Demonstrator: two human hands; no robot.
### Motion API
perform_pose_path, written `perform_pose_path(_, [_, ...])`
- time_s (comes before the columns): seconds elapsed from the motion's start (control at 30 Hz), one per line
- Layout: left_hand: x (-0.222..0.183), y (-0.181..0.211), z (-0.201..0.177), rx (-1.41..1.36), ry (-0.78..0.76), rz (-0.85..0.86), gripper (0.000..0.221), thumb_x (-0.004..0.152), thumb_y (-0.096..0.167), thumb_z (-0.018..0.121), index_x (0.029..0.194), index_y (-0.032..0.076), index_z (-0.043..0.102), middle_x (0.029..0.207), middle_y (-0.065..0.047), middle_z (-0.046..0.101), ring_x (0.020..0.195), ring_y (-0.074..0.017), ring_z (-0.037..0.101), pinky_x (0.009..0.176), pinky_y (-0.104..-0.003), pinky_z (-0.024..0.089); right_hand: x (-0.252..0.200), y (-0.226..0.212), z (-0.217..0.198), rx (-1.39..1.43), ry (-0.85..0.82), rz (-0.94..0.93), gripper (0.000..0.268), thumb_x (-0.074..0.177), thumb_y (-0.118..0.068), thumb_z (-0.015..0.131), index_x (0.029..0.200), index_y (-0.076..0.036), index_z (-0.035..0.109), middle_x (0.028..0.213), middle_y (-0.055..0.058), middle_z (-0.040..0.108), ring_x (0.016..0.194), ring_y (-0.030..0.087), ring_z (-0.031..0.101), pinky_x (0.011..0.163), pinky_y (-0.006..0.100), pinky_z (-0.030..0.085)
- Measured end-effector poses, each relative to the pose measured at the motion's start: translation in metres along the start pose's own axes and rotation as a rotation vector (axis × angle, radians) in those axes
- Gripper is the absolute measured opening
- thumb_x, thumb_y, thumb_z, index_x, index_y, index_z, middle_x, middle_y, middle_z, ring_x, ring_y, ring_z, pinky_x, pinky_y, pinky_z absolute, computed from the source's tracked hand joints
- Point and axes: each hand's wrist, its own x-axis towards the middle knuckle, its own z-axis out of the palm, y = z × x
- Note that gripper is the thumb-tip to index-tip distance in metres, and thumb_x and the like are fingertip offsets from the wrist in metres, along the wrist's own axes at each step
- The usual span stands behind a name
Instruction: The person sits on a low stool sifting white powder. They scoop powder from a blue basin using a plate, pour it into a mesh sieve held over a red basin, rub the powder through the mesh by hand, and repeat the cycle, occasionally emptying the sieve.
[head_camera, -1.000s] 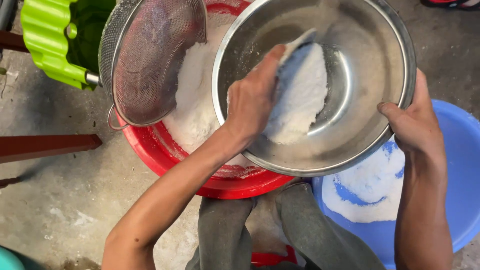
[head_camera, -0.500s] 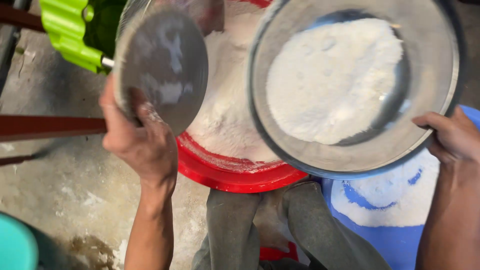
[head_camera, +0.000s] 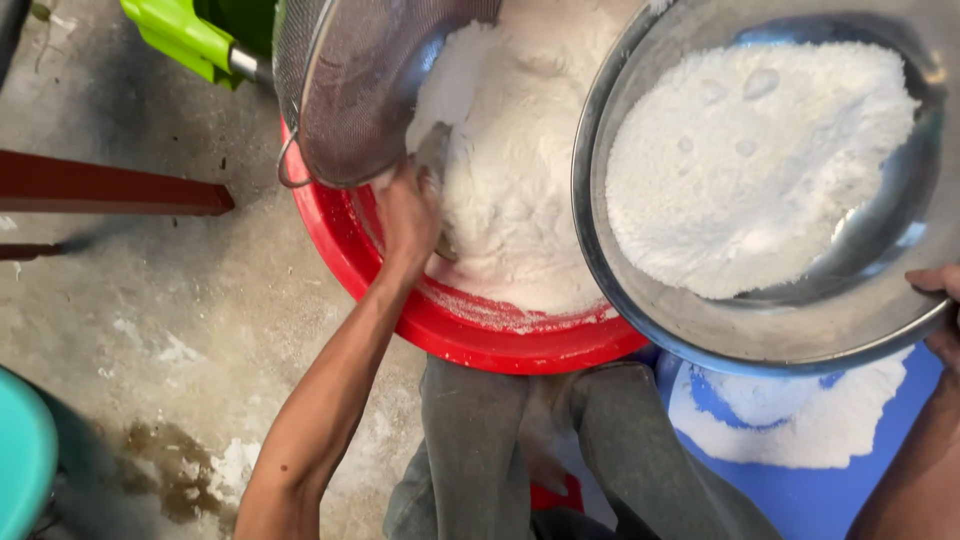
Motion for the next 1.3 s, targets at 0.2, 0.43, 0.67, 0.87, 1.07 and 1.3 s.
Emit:
perform_pose_path(0.2, [0.023,0.01,0.006,0.058,-0.31,-0.148,0.038,0.107,0.021,0.05,0.138,0.001,0.058,0.115,-0.021,0.071,0.091,-0.0277,0.072,0.076,-0.041,0.059,0.017,-0.006,0.008,0.414,0.162,0.523,0.034,0.092,-0.008,0.069,0.122,0.005,0.06,0.111,0.021,0.072,0.103,0.025,0.074,0.092,0.028,0.06])
perform_pose_path(0.43, [0.04,-0.021,0.066,-0.14,-0.474,0.016,0.034,0.104,0.021,0.062,0.129,-0.002,0.063,0.109,-0.021,0.075,0.093,-0.0239,0.071,0.088,-0.04,0.056,-0.004,-0.041,0.011,-0.128,0.081,-0.01,0.016,0.115,-0.002,0.058,0.127,0.008,0.056,0.115,0.026,0.069,0.099,0.028,0.073,0.08,0.022,0.062])
perform_pose_path(0.67, [0.04,0.007,0.034,-0.193,-0.569,-0.265,0.044,0.098,0.021,0.06,0.139,0.003,0.057,0.111,-0.019,0.073,0.093,-0.0289,0.071,0.083,-0.039,0.057,0.01,-0.044,0.014,1.589,-0.065,0.237,0.02,0.105,0.007,0.06,0.12,0.019,0.067,0.083,0.029,0.076,0.047,0.017,0.076,0.042,0.02,0.058])
perform_pose_path(0.87, [0.027,-0.025,0.035,-0.462,-0.612,-0.285,0.06,0.092,-0.004,0.045,0.151,0.01,0.043,0.144,-0.018,0.057,0.114,-0.0225,0.069,0.092,-0.027,0.06,-0.029,-0.019,0.004,-0.041,0.143,-0.044,0.034,0.094,0.003,0.06,0.128,0.005,0.056,0.111,0.024,0.069,0.088,0.021,0.07,0.075,0.023,0.056])
perform_pose_path(1.07, [-0.006,0.055,-0.058,-0.673,-0.373,-0.584,0.051,0.099,0.003,0.041,0.149,0.008,0.038,0.14,-0.018,0.055,0.106,-0.0221,0.072,0.084,-0.034,0.066,-0.042,0.027,0.011,-0.019,0.101,0.014,0.034,0.094,0.006,0.059,0.128,0.008,0.054,0.114,0.024,0.068,0.099,0.026,0.071,0.084,0.025,0.059])
perform_pose_path(1.3, [-0.021,0.103,-0.119,-0.604,-0.132,-0.216,0.026,0.108,0.01,0.05,0.124,-0.004,0.064,0.105,-0.01,0.074,0.089,-0.0106,0.067,0.076,-0.025,0.057,-0.003,0.028,0.032,0.499,0.141,0.342,0.018,0.099,0.002,0.058,0.116,0.008,0.06,0.107,0.022,0.069,0.09,0.025,0.07,0.069,0.025,0.054])
